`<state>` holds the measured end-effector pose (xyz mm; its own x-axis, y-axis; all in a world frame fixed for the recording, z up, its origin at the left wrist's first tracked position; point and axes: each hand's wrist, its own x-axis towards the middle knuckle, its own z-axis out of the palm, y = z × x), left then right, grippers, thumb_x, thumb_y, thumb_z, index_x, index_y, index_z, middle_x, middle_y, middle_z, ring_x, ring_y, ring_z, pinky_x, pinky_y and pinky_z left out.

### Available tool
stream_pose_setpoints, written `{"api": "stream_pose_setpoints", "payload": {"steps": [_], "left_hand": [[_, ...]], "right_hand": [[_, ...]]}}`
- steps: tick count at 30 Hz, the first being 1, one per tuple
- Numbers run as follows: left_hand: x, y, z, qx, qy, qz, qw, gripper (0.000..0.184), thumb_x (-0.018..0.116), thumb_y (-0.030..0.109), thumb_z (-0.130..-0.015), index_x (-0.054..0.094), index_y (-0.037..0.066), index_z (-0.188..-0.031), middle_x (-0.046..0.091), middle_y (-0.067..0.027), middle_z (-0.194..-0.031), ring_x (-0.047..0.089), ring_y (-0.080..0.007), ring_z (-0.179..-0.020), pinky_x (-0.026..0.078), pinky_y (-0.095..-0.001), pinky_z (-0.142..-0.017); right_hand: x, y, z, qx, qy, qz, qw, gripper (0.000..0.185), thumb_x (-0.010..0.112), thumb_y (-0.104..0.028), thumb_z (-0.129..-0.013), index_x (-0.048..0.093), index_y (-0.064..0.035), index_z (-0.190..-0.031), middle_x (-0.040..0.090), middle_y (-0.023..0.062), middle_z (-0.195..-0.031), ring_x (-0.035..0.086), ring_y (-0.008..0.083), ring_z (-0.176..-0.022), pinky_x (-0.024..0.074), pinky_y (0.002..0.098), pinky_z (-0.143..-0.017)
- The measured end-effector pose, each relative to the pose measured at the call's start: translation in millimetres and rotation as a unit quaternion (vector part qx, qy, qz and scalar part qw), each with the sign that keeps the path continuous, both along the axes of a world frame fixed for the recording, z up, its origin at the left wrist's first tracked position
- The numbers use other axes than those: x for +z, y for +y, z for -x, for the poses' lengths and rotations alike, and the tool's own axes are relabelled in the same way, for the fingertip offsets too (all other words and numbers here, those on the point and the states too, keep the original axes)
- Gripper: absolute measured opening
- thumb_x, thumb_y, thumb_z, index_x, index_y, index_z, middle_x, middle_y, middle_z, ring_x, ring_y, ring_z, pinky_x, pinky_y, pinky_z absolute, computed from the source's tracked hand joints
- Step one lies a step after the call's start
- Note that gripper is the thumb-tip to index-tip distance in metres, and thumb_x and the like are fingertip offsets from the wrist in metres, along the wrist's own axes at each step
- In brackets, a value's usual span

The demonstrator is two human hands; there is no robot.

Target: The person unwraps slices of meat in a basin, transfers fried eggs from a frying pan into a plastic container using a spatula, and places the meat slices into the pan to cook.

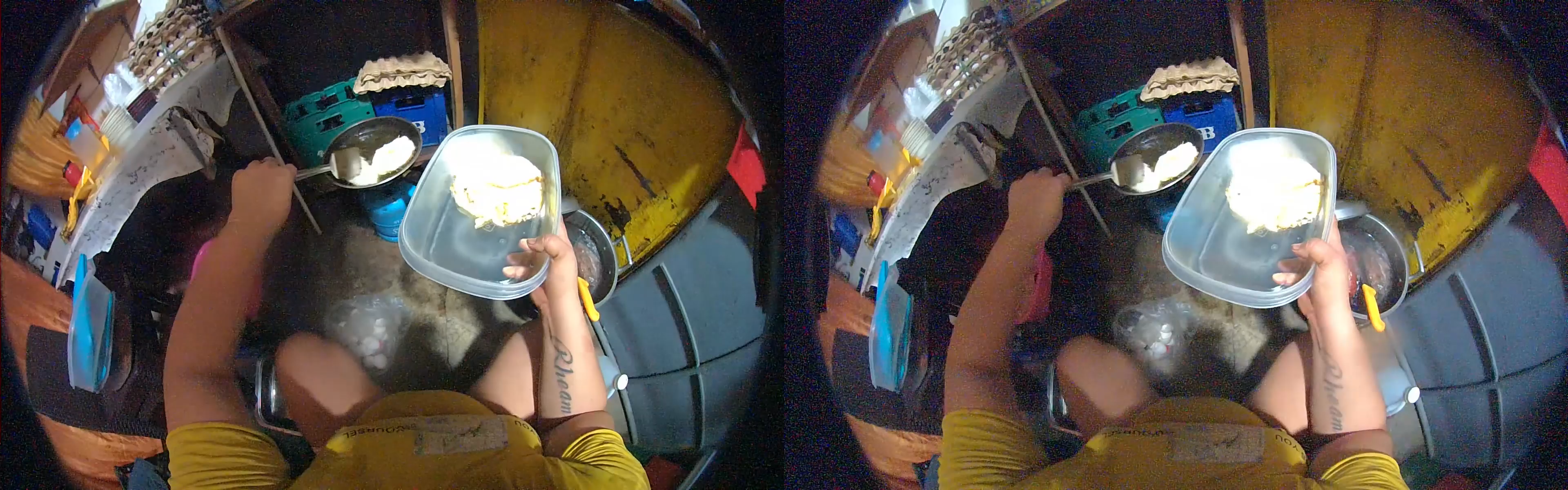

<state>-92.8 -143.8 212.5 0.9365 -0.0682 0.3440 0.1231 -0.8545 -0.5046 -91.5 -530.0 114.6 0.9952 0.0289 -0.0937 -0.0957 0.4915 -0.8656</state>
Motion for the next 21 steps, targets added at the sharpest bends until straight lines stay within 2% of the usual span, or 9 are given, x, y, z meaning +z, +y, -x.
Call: {"api": "stream_pose_setpoints", "payload": {"steps": [6,8,9,11,14,16,19,20,21], "left_hand": [[7.1,-4.4,2.8,0.054,-0.041,0.026,0.997,0.019,0.052,0.015,-0.085,0.069,0.01,-0.09,0.067,-0.0154,-0.091,0.067,-0.0336,-0.089,0.054,-0.0461,-0.074],[14.3,-5.0,3.4,0.055,-0.018,0.053,0.997,0.021,0.058,0.01,-0.077,0.07,0.014,-0.094,0.067,-0.0172,-0.089,0.066,-0.035,-0.088,0.054,-0.0456,-0.074],[16.7,-6.9,5.7,0.056,-0.018,0.053,0.997,0.021,0.058,0.01,-0.077,0.07,0.014,-0.094,0.067,-0.0172,-0.089,0.066,-0.035,-0.088,0.054,-0.0456,-0.074],[20.1,-12.7,8.3,0.01,-0.003,0.048,0.999,0.016,0.056,0.009,-0.079,0.07,0.007,-0.087,0.069,-0.017,-0.087,0.068,-0.0356,-0.085,0.055,-0.0469,-0.073],[18.6,-24.7,2.2,0.04,0.048,0.03,0.998,0.017,0.058,0.008,-0.077,0.072,0.005,-0.086,0.069,-0.0177,-0.09,0.068,-0.0353,-0.086,0.055,-0.0461,-0.074],[12.7,-29.9,-2.6,0.047,0.054,0.036,0.997,0.016,0.058,0.008,-0.077,0.071,0.005,-0.085,0.069,-0.0183,-0.089,0.068,-0.0358,-0.086,0.055,-0.0464,-0.074],[0.8,-39.9,-15.5,0.072,0.063,0.044,0.994,0.017,0.057,0.009,-0.08,0.072,0.005,-0.087,0.069,-0.018,-0.09,0.068,-0.0351,-0.087,0.055,-0.046,-0.075],[-3.3,-42.4,-20.7,0.094,0.063,0.045,0.993,0.02,0.055,0.009,-0.082,0.073,0.005,-0.089,0.07,-0.0171,-0.092,0.069,-0.034,-0.089,0.055,-0.0453,-0.075],[-9.2,-43.3,-27.3,0.092,0.061,0.044,0.993,0.02,0.055,0.009,-0.082,0.073,0.005,-0.089,0.07,-0.0171,-0.092,0.069,-0.034,-0.089,0.055,-0.0453,-0.075]], "right_hand": [[-1.9,-2.7,1.7,0.003,-0.01,-0.008,1.0,0.076,0.049,-0.007,-0.067,0.035,-0.0129,-0.142,0.054,0.0139,-0.108,0.055,0.0178,-0.055,0.0557,0.0264,-0.043],[-2.0,-2.4,1.3,0.0,-0.012,-0.007,1.0,0.076,0.048,-0.007,-0.068,0.035,-0.0126,-0.142,0.055,0.0137,-0.107,0.055,0.0175,-0.054,0.0556,0.0263,-0.042],[-3.2,-3.0,0.3,0.004,-0.013,-0.01,1.0,0.075,0.048,-0.006,-0.068,0.035,-0.0126,-0.142,0.055,0.014,-0.108,0.055,0.0175,-0.055,0.0556,0.0262,-0.042],[-2.6,-2.7,-0.3,0.006,-0.015,-0.014,1.0,0.075,0.048,-0.006,-0.068,0.035,-0.0126,-0.142,0.055,0.0142,-0.109,0.055,0.0175,-0.055,0.0555,0.0262,-0.042],[-3.8,-3.8,-2.7,0.013,-0.014,-0.014,1.0,0.076,0.048,-0.006,-0.068,0.034,-0.0128,-0.142,0.054,0.0153,-0.111,0.055,0.018,-0.055,0.0554,0.026,-0.042],[-9.8,-6.7,-6.7,0.028,-0.018,-0.011,0.999,0.083,0.056,-0.011,-0.065,0.032,-0.0167,-0.144,0.051,0.0142,-0.098,0.058,0.0241,-0.057,0.059,0.0354,-0.046],[-11.8,-7.0,-6.9,0.021,-0.008,-0.014,1.0,0.083,0.055,-0.011,-0.064,0.032,-0.0166,-0.144,0.052,0.0138,-0.097,0.057,0.0236,-0.056,0.059,0.0348,-0.046],[-10.2,-6.7,-5.9,0.019,-0.009,-0.014,1.0,0.083,0.055,-0.011,-0.064,0.032,-0.0166,-0.144,0.052,0.0138,-0.097,0.057,0.0236,-0.056,0.059,0.0348,-0.046],[-7.8,-5.8,-4.0,0.021,-0.009,-0.018,1.0,0.081,0.052,-0.009,-0.066,0.032,-0.0151,-0.144,0.052,0.0146,-0.105,0.056,0.022,-0.056,0.0576,0.0318,-0.045]]}}
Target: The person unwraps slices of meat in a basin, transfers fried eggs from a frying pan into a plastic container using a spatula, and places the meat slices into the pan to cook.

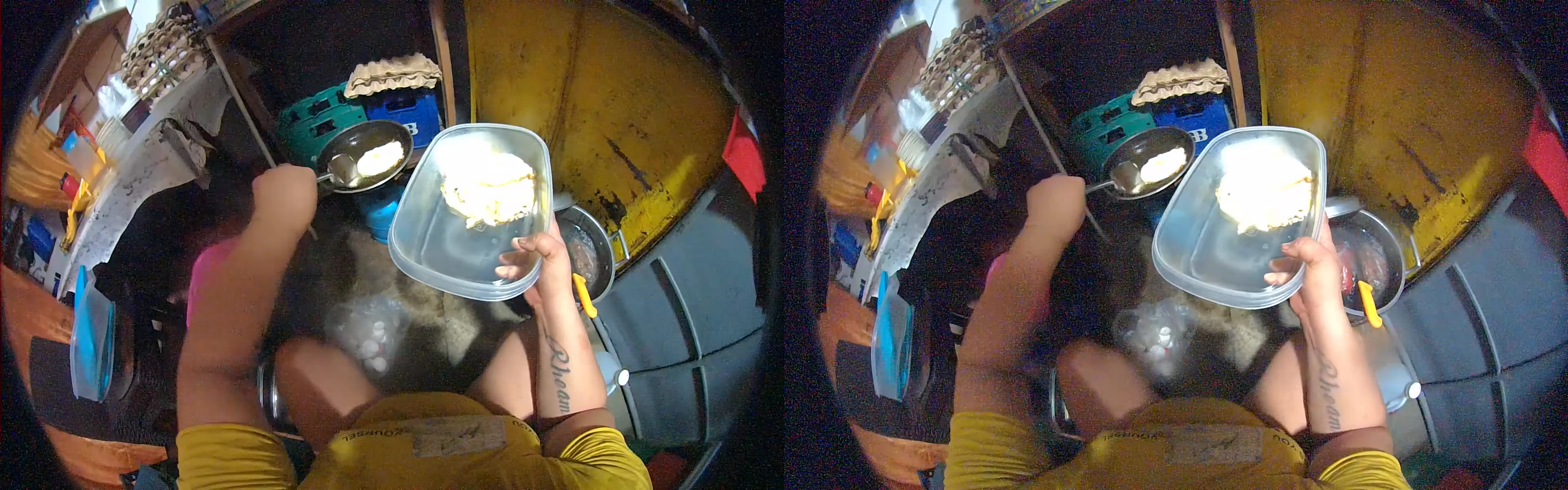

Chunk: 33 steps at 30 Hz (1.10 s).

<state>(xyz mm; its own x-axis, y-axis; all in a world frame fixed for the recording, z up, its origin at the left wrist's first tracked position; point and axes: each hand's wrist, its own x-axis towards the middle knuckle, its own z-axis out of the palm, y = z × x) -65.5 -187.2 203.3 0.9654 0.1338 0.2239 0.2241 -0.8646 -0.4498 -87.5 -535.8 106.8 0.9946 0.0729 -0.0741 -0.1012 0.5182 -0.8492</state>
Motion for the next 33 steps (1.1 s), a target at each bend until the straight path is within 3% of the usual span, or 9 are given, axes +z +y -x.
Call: {"api": "stream_pose_setpoints", "payload": {"steps": [1,8,12,18,20,23,26,29,33], "left_hand": [[-7.0,-0.9,-8.3,0.014,-0.012,0.014,1.0,0.021,0.053,0.01,-0.084,0.073,0.006,-0.09,0.07,-0.017,-0.095,0.069,-0.0338,-0.09,0.055,-0.0454,-0.075],[-41.9,10.3,-36.5,0.047,-0.052,0.102,0.992,0.026,0.048,0.012,-0.089,0.071,0.007,-0.098,0.068,-0.0184,-0.101,0.067,-0.0353,-0.097,0.054,-0.0476,-0.079],[-27.1,23.7,-24.2,0.062,-0.041,0.132,0.988,0.026,0.047,0.012,-0.089,0.07,0.006,-0.098,0.068,-0.0186,-0.101,0.067,-0.0373,-0.096,0.054,-0.0483,-0.079],[19.6,34.8,10.5,-0.01,-0.046,0.101,0.994,0.018,0.059,0.018,-0.082,0.071,0.008,-0.09,0.069,-0.0168,-0.094,0.066,-0.036,-0.093,0.053,-0.0468,-0.079],[37.1,33.5,9.2,0.008,-0.007,0.118,0.993,0.019,0.062,0.02,-0.081,0.072,0.009,-0.093,0.07,-0.0162,-0.094,0.067,-0.0339,-0.092,0.053,-0.0456,-0.079],[58.5,39.3,-9.1,-0.015,0.189,0.15,0.97,0.021,0.065,0.016,-0.078,0.074,0.009,-0.095,0.071,-0.0151,-0.088,0.069,-0.0283,-0.081,0.054,-0.0404,-0.074],[69.1,37.4,-35.5,0.07,0.237,0.23,0.941,0.02,0.066,0.012,-0.075,0.073,0.007,-0.093,0.072,-0.0133,-0.085,0.07,-0.0268,-0.076,0.054,-0.0404,-0.07],[43.9,41.4,-49.9,0.021,0.221,0.192,0.956,0.022,0.066,0.013,-0.074,0.074,0.008,-0.093,0.072,-0.0135,-0.086,0.07,-0.0262,-0.078,0.055,-0.0415,-0.069],[-11.6,31.4,-40.7,0.031,0.082,0.188,0.978,0.025,0.063,0.011,-0.077,0.071,0.005,-0.1,0.068,-0.0173,-0.106,0.066,-0.0334,-0.1,0.052,-0.0433,-0.086]], "right_hand": [[2.1,0.6,0.9,0.001,-0.001,-0.004,1.0,0.079,0.05,-0.007,-0.068,0.032,-0.0136,-0.144,0.053,0.0155,-0.114,0.055,0.0205,-0.057,0.0561,0.0288,-0.044],[6.3,1.1,4.4,-0.006,0.004,-0.002,1.0,0.08,0.049,-0.008,-0.069,0.031,-0.015,-0.146,0.052,0.0163,-0.115,0.055,0.0211,-0.059,0.0557,0.0292,-0.045],[4.5,-0.7,5.1,-0.008,0.012,-0.002,1.0,0.078,0.049,-0.007,-0.069,0.032,-0.0155,-0.145,0.051,0.0163,-0.116,0.056,0.0217,-0.059,0.0559,0.0291,-0.045],[2.8,-1.4,1.4,-0.01,0.02,0.013,1.0,0.074,0.05,-0.008,-0.069,0.034,-0.0135,-0.142,0.052,0.016,-0.113,0.056,0.0219,-0.06,0.0557,0.029,-0.044],[-1.5,-2.5,-2.2,0.004,0.016,0.022,1.0,0.082,0.054,-0.013,-0.066,0.032,-0.0185,-0.144,0.048,0.0144,-0.098,0.056,0.0277,-0.063,0.0576,0.0381,-0.049],[-2.2,-2.7,-4.0,0.016,0.006,0.021,1.0,0.081,0.054,-0.013,-0.066,0.033,-0.0187,-0.144,0.047,0.0134,-0.097,0.055,0.0268,-0.065,0.0576,0.039,-0.049],[-2.0,-0.6,-1.8,0.012,0.013,0.02,1.0,0.079,0.053,-0.012,-0.067,0.033,-0.0172,-0.144,0.047,0.0124,-0.095,0.054,0.0262,-0.068,0.0577,0.0374,-0.049],[1.7,0.6,1.6,0.01,0.023,-0.002,1.0,0.081,0.051,-0.009,-0.068,0.031,-0.0146,-0.146,0.054,0.016,-0.114,0.055,0.0209,-0.058,0.0549,0.029,-0.044],[3.6,1.8,4.1,0.014,0.005,-0.025,1.0,0.08,0.05,-0.005,-0.069,0.031,-0.0163,-0.146,0.055,0.015,-0.108,0.054,0.0196,-0.053,0.0544,0.0301,-0.043]]}}
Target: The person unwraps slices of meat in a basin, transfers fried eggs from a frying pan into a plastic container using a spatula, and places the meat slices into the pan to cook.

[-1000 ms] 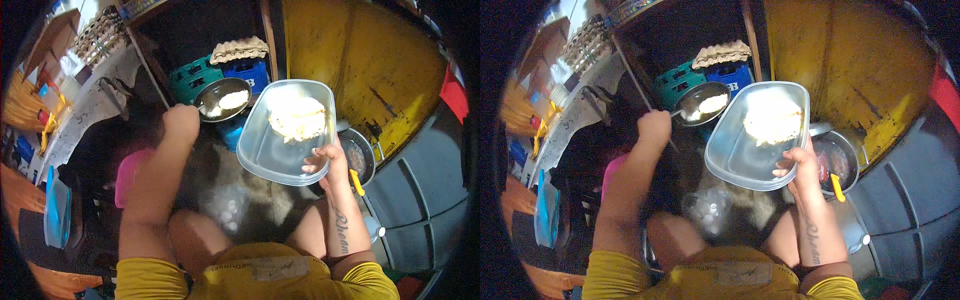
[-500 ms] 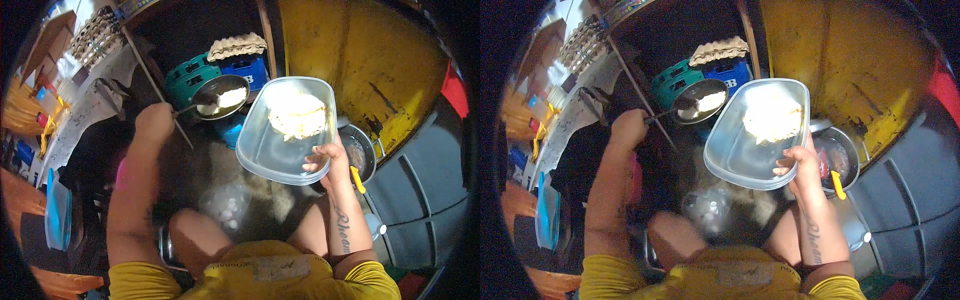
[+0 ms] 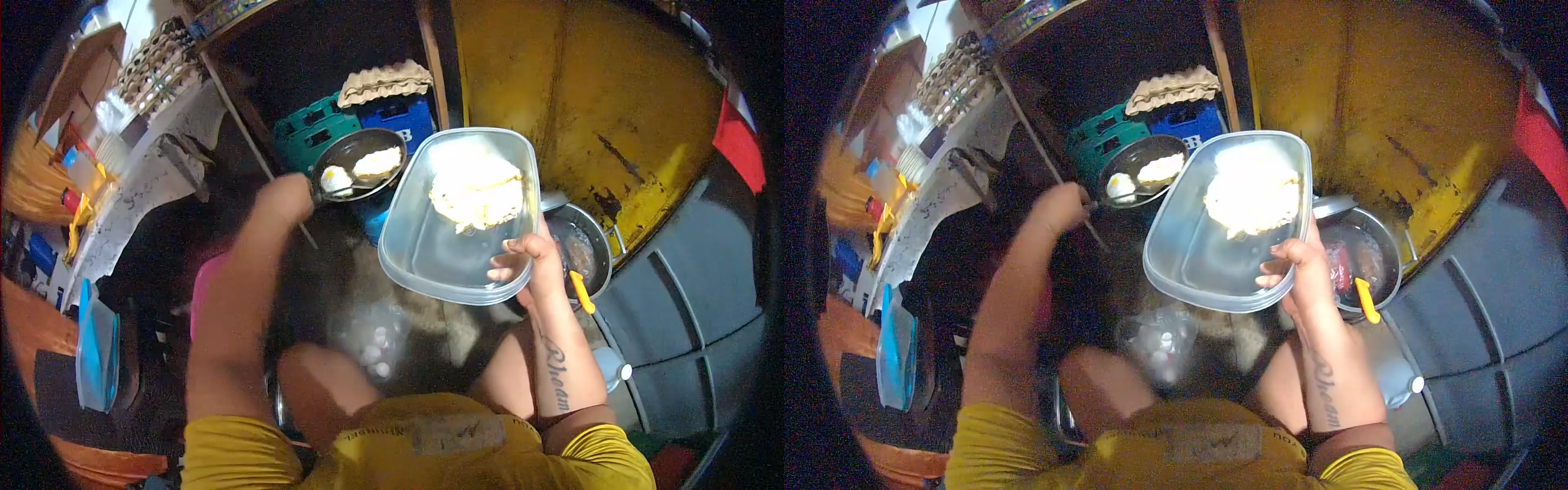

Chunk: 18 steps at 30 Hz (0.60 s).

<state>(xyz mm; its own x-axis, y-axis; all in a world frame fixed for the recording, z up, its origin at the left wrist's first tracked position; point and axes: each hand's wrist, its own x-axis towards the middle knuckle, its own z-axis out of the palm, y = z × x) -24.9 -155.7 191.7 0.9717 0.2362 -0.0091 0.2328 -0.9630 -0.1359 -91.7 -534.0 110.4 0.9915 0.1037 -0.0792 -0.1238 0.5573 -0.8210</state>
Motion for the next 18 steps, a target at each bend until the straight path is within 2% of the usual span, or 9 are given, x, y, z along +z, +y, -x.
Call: {"api": "stream_pose_setpoints", "payload": {"steps": [1,3,5,7,8,13,18], "left_hand": [[-9.9,-6.0,3.9,0.014,0.021,0.002,1.0,0.026,0.059,0.01,-0.081,0.071,0.007,-0.103,0.068,-0.0177,-0.108,0.065,-0.034,-0.103,0.051,-0.0441,-0.088],[-38.2,-12.6,8.6,0.017,-0.075,0.044,0.996,0.023,0.057,0.009,-0.081,0.07,0.006,-0.099,0.068,-0.0191,-0.106,0.065,-0.0352,-0.101,0.051,-0.0455,-0.087],[-75.5,-5.5,-9.2,0.035,-0.103,0.089,0.99,0.022,0.056,0.012,-0.082,0.07,0.006,-0.098,0.068,-0.0192,-0.105,0.066,-0.0357,-0.099,0.052,-0.0459,-0.086],[-77.8,-25.5,-11.0,0.074,-0.128,0.089,0.985,0.023,0.054,0.014,-0.084,0.07,0.006,-0.1,0.068,-0.0185,-0.105,0.066,-0.0353,-0.098,0.052,-0.0456,-0.085],[-90.7,-20.0,-24.3,0.058,-0.118,0.067,0.989,0.024,0.051,0.014,-0.086,0.069,0.007,-0.101,0.068,-0.0187,-0.105,0.066,-0.0352,-0.098,0.053,-0.0455,-0.084],[-93.8,-32.3,-44.1,0.076,-0.14,0.072,0.985,0.023,0.049,0.014,-0.089,0.068,0.007,-0.099,0.068,-0.02,-0.103,0.067,-0.0359,-0.096,0.054,-0.0463,-0.081],[-85.1,-47.0,-37.7,0.063,-0.178,0.001,0.982,0.022,0.049,0.016,-0.091,0.069,0.009,-0.097,0.068,-0.0164,-0.097,0.068,-0.0333,-0.091,0.055,-0.0447,-0.076]], "right_hand": [[0.5,-0.4,0.7,-0.004,-0.004,-0.001,1.0,0.08,0.05,-0.005,-0.069,0.031,-0.0163,-0.146,0.055,0.015,-0.108,0.054,0.0196,-0.053,0.0544,0.0301,-0.043],[3.5,1.7,3.3,-0.002,-0.002,-0.001,1.0,0.08,0.05,-0.004,-0.069,0.032,-0.0179,-0.145,0.055,0.0139,-0.105,0.054,0.0199,-0.053,0.0544,0.0304,-0.043],[2.6,1.8,3.3,-0.015,0.0,0.001,1.0,0.08,0.05,-0.004,-0.068,0.032,-0.0189,-0.145,0.054,0.0132,-0.103,0.054,0.0201,-0.053,0.0538,0.0299,-0.042],[3.9,1.1,4.6,-0.007,-0.002,0.015,1.0,0.08,0.051,-0.005,-0.067,0.033,-0.0185,-0.144,0.054,0.0136,-0.104,0.054,0.0206,-0.056,0.0534,0.0297,-0.041],[3.3,0.5,4.0,-0.003,-0.013,0.008,1.0,0.08,0.052,-0.006,-0.066,0.034,-0.0182,-0.143,0.054,0.0133,-0.105,0.054,0.021,-0.058,0.053,0.029,-0.041],[2.0,-0.9,3.7,-0.013,-0.004,0.009,1.0,0.081,0.052,-0.006,-0.066,0.033,-0.019,-0.144,0.054,0.0127,-0.105,0.054,0.0206,-0.06,0.0526,0.0288,-0.042],[0.8,-3.0,4.3,-0.007,-0.01,0.004,1.0,0.081,0.053,-0.006,-0.068,0.031,-0.0187,-0.145,0.055,0.0104,-0.103,0.053,0.0179,-0.061,0.0516,0.0279,-0.042]]}}
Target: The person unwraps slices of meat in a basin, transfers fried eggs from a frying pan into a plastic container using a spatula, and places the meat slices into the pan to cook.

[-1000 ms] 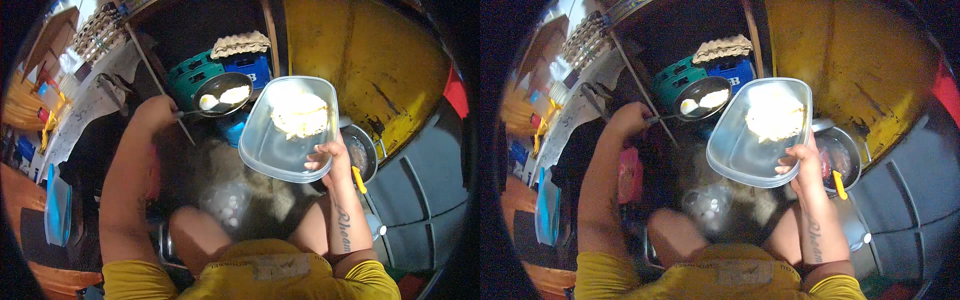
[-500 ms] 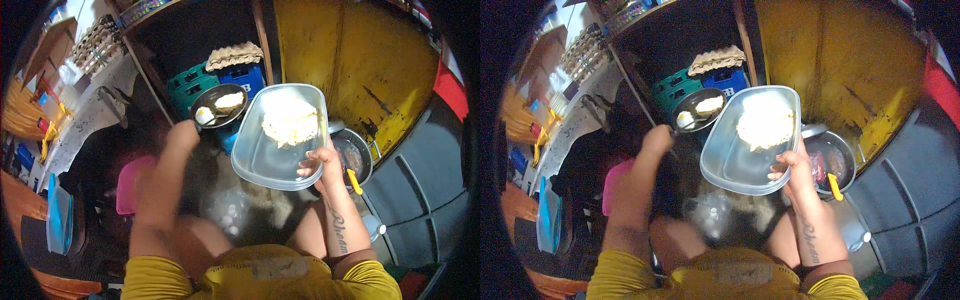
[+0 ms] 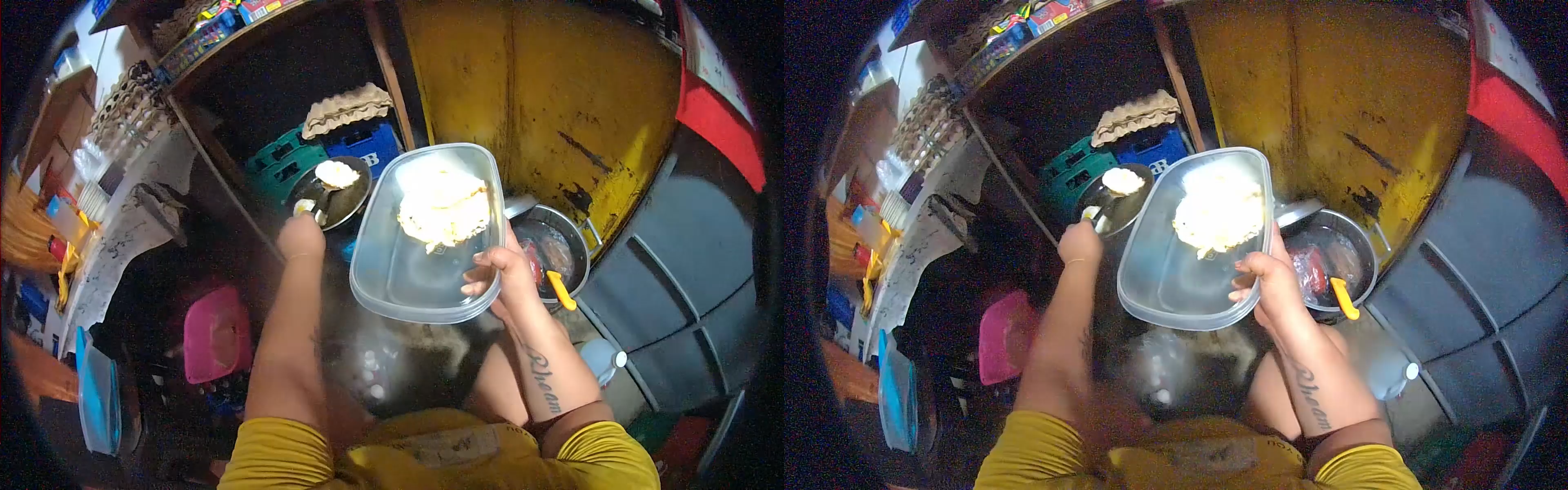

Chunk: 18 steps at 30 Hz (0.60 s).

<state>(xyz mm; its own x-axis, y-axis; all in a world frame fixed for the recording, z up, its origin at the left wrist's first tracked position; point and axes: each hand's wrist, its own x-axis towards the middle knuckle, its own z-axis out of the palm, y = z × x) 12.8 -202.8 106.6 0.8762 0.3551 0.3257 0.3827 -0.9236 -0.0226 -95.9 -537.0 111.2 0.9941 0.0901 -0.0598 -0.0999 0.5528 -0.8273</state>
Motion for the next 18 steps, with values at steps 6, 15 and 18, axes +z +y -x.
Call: {"api": "stream_pose_setpoints", "payload": {"steps": [6,15,18], "left_hand": [[-0.9,-7.1,1.3,-0.014,-0.022,-0.075,0.997,0.022,0.047,0.017,-0.092,0.068,0.011,-0.097,0.068,-0.0146,-0.095,0.068,-0.0318,-0.088,0.056,-0.0437,-0.073],[3.8,-17.7,10.7,-0.001,-0.035,-0.072,0.997,0.02,0.049,0.016,-0.091,0.068,0.013,-0.097,0.067,-0.0146,-0.094,0.067,-0.0316,-0.086,0.055,-0.0431,-0.074],[3.8,-10.2,13.7,0.003,-0.026,-0.002,1.0,0.024,0.052,0.014,-0.089,0.065,0.012,-0.108,0.067,-0.019,-0.098,0.066,-0.0355,-0.092,0.054,-0.0467,-0.078]], "right_hand": [[-2.7,1.0,-5.1,0.002,-0.009,0.009,1.0,0.083,0.052,-0.007,-0.069,0.029,-0.0188,-0.148,0.056,0.0097,-0.103,0.055,0.0163,-0.065,0.0503,0.0267,-0.043],[-4.9,1.5,-8.6,0.006,0.006,0.015,1.0,0.081,0.053,-0.007,-0.07,0.032,-0.0187,-0.147,0.057,0.0087,-0.108,0.055,0.0167,-0.073,0.0485,0.0283,-0.048],[-6.0,3.4,-10.5,0.006,0.006,0.021,1.0,0.081,0.053,-0.007,-0.069,0.033,-0.0185,-0.146,0.057,0.008,-0.111,0.055,0.0165,-0.076,0.0472,0.0277,-0.05]]}}
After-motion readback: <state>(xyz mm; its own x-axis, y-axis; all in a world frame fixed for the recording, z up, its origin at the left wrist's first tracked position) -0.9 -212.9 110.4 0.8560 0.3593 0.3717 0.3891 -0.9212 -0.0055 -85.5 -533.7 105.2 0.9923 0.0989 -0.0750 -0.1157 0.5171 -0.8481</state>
